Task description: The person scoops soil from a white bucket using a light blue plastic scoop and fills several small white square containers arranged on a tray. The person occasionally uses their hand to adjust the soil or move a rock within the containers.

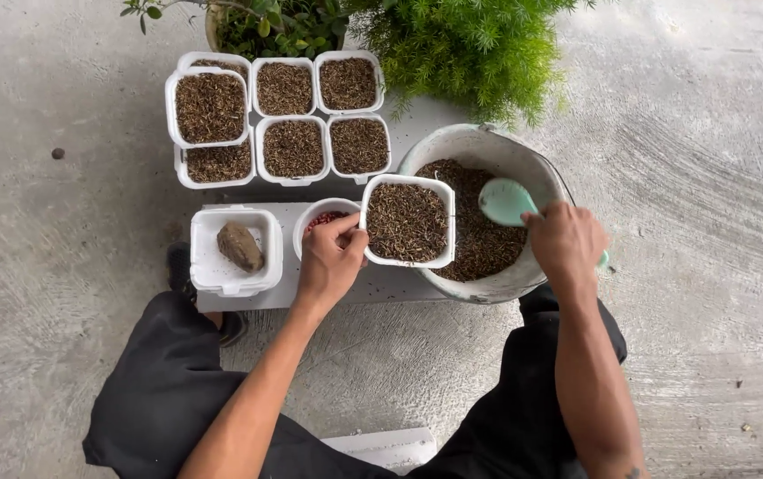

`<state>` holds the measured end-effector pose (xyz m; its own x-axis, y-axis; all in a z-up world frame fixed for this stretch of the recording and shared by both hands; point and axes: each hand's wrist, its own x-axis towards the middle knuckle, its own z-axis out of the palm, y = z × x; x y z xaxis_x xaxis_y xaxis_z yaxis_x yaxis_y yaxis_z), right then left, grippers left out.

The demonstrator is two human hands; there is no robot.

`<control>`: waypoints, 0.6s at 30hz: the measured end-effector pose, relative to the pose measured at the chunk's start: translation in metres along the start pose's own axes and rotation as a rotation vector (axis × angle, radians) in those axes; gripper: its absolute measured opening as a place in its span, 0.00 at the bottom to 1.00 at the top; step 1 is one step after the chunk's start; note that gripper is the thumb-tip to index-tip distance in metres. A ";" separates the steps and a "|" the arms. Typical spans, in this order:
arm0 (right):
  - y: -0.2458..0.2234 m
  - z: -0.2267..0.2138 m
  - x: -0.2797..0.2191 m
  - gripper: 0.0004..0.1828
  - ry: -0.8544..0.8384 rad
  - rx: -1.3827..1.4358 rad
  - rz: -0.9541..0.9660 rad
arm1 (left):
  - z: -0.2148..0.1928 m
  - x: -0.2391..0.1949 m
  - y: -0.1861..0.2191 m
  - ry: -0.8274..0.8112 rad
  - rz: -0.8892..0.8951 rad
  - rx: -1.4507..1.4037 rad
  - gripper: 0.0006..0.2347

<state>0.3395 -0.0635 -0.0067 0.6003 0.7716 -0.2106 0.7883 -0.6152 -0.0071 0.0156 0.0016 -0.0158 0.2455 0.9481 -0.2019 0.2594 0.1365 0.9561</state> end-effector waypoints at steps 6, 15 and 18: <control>-0.021 0.074 0.066 0.18 -0.065 -0.079 -0.024 | -0.001 0.001 0.000 0.003 -0.014 -0.015 0.18; -0.025 0.072 0.029 0.18 -0.229 -0.545 -0.654 | -0.003 -0.002 0.004 -0.015 -0.022 -0.023 0.18; -0.037 0.042 0.013 0.22 -0.419 -0.080 -0.384 | -0.003 -0.003 0.009 -0.024 -0.041 -0.028 0.18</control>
<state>0.3130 -0.0374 -0.0505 0.1772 0.7971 -0.5772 0.9566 -0.2773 -0.0893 0.0143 0.0011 -0.0058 0.2576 0.9344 -0.2460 0.2434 0.1836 0.9524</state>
